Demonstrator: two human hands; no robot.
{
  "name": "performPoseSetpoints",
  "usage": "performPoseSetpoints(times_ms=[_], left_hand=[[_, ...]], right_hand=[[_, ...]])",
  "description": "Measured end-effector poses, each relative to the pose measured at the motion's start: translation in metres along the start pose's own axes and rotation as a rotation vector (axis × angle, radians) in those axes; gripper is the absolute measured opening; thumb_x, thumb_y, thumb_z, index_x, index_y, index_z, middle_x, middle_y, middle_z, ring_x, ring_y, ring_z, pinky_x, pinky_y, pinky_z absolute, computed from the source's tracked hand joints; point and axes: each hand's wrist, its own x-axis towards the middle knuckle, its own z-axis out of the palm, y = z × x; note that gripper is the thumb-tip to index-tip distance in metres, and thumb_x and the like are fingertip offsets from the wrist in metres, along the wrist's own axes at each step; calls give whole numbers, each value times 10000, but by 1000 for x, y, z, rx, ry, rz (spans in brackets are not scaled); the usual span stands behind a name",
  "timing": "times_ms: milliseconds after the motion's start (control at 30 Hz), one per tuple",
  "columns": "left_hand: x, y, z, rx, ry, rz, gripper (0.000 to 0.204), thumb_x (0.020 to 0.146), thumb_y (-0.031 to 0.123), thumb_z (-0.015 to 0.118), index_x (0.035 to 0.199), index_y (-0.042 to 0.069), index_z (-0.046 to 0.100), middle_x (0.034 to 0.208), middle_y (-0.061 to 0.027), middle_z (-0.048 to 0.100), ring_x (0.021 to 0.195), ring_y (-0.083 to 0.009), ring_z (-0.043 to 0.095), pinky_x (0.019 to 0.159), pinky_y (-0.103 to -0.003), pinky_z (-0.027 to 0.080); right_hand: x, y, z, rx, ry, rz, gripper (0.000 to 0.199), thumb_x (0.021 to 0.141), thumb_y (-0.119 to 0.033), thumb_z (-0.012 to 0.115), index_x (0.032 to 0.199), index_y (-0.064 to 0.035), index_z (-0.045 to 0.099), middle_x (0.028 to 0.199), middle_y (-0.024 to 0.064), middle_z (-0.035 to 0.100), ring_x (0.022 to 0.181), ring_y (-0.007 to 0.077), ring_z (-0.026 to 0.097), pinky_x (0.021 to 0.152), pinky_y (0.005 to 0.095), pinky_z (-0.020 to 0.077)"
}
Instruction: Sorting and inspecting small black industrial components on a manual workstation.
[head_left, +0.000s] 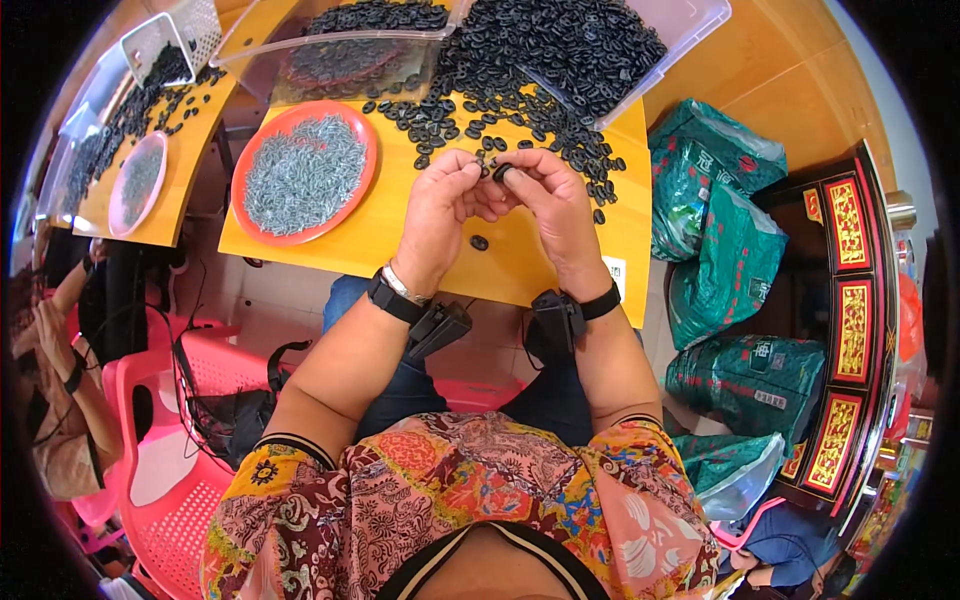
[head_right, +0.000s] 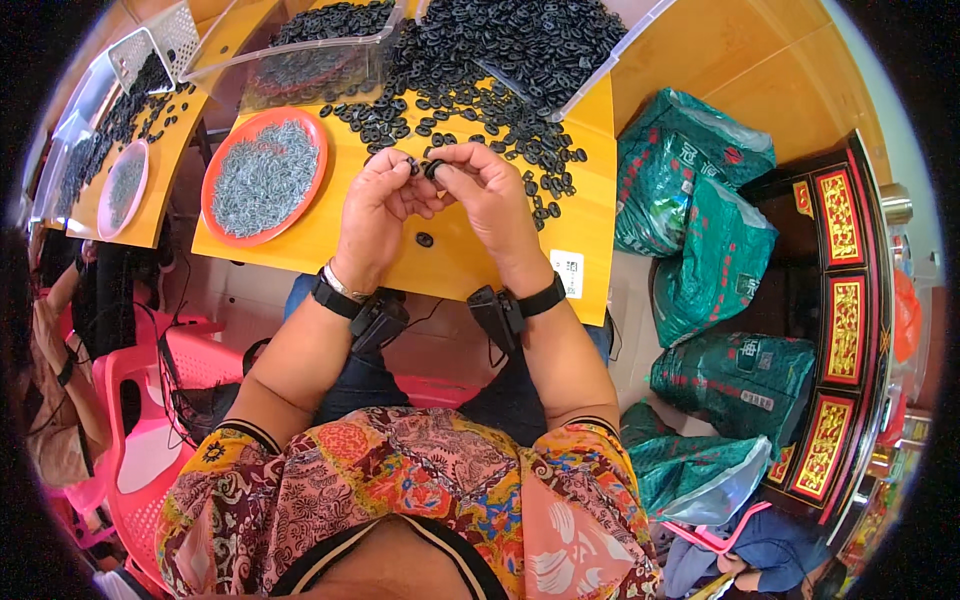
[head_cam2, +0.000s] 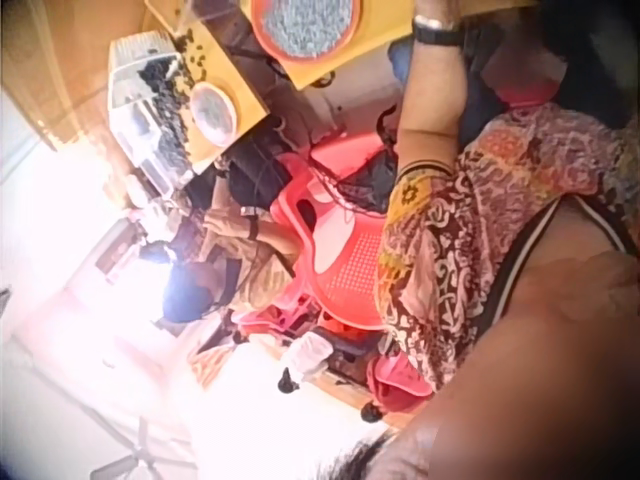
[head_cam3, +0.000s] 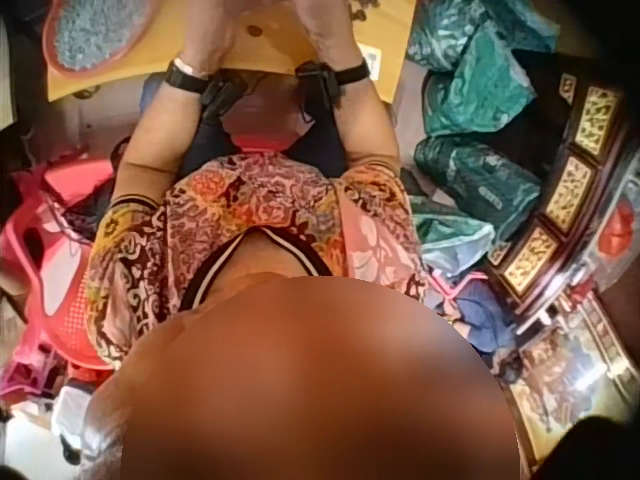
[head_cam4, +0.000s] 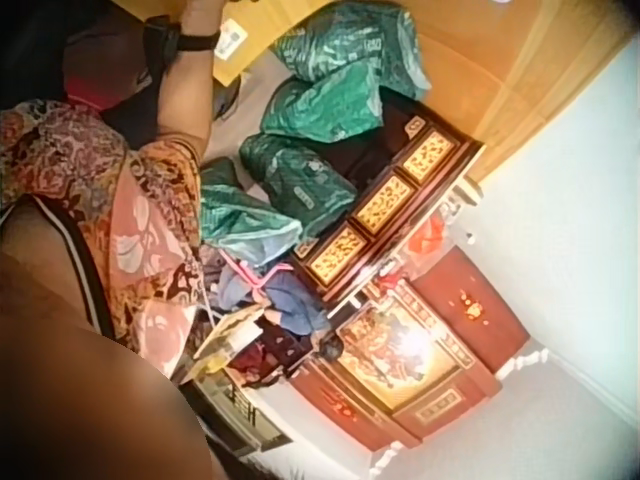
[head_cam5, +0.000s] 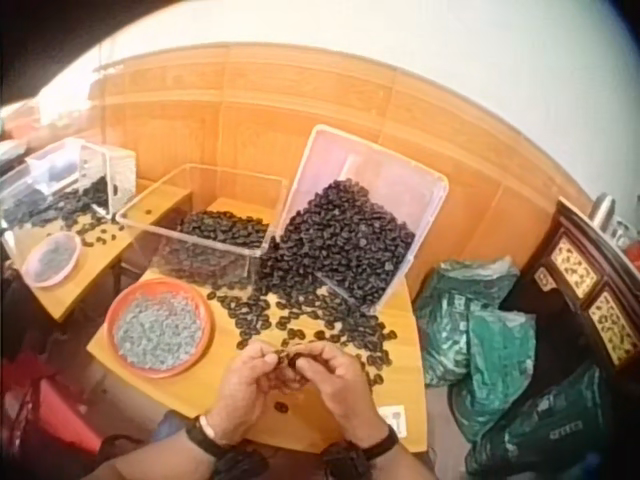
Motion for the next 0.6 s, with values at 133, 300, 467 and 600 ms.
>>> performPoseSetpoints(times_ms=[133,300,467,600], left_hand=[[3,-5,-4,-28,-1,22,124,909,159,484,876,46,525,745,-101,639,670,-191,643,605,-265,508],[5,-10,-9,-39,-29,68,112,908,148,493,878,45,523,751,-108,643,678,-200,650,616,-269,517],[4,-10,-9,2,-28,54,112,901,149,503,875,41,525,747,-112,641,667,-201,648,615,-267,519],[5,-9,-13,21,-25,50,119,904,148,477,867,40,511,762,-115,629,674,-211,631,639,-288,492]], right_hand=[[0,2,1,-166,40,-87,157,860,-19,579,1008,7,623,873,30,636,768,81,587,713,209,476],[-2,0,-1,-233,47,-115,175,845,0,594,1017,11,623,879,30,641,783,73,589,721,199,476],[-1,2,-6,-382,23,-190,189,831,10,606,1014,4,653,866,25,649,761,67,589,715,197,476],[-3,-2,-7,-428,29,-140,187,837,-11,603,1013,4,665,841,23,656,729,62,586,689,194,476]])
